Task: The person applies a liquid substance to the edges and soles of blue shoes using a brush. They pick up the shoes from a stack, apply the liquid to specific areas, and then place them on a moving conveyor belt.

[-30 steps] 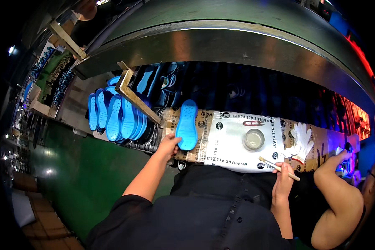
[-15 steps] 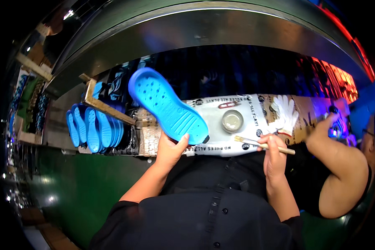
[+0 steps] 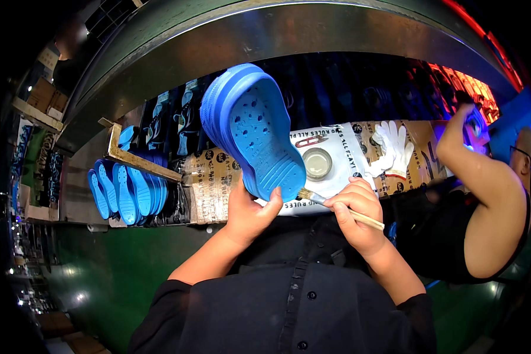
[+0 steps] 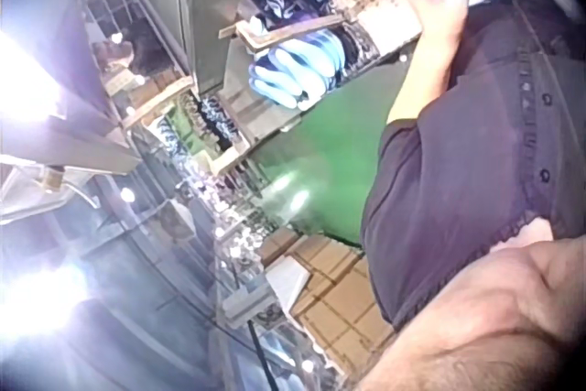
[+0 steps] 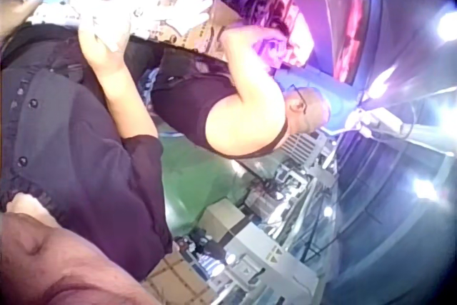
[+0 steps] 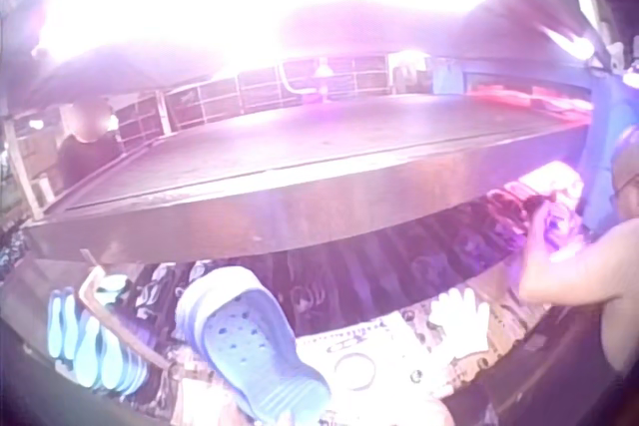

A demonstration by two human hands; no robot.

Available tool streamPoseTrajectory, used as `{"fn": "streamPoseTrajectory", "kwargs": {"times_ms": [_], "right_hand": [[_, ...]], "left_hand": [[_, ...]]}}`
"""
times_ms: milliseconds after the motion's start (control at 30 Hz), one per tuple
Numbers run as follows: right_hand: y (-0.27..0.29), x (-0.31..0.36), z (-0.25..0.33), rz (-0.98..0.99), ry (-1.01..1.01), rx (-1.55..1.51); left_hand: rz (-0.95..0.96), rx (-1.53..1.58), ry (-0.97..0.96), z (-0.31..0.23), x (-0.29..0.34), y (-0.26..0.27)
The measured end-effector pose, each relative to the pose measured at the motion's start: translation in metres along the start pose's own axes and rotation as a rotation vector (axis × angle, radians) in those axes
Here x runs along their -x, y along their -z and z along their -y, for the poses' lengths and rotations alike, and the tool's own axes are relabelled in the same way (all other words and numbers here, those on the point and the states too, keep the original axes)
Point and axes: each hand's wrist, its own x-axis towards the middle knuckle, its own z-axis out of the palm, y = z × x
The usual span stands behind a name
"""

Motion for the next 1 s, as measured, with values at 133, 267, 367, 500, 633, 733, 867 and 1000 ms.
{"fn": "streamPoseTrajectory", "kwargs": {"times_ms": [133,267,367,500,633,733,867,1000], "right_hand": [[0.005,0.003,-0.001,0.01,-0.016,0.019],[0.006,0.004,0.0,-0.029,-0.023,0.016],[0.002,0.002,0.003,-0.004,-0.013,-0.01],[0.001,0.002,0.001,0.039,0.005,0.041],[0.001,0.006,0.001,-0.02,-0.053,-0.007],[-0.006,0.003,0.003,-0.03,-0.024,0.007],[-0.005,0.005,0.003,0.026,-0.009,0.055],[-0.002,0.009,0.001,-0.014,-0.072,-0.02]], "left_hand": [[0.029,-0.082,-0.082,0.003,0.001,0.004],[0.042,-0.167,-0.212,0.001,0.0,0.006],[0.035,-0.199,-0.237,0.002,0.001,0.005],[0.021,-0.232,-0.258,0.002,0.002,0.007],[0.004,-0.219,-0.279,0.01,0.004,0.006],[-0.026,-0.21,-0.416,0.019,0.003,0.003],[-0.086,-0.187,-0.443,0.018,0.002,-0.001],[-0.095,-0.115,-0.415,0.021,0.004,-0.001]]}}
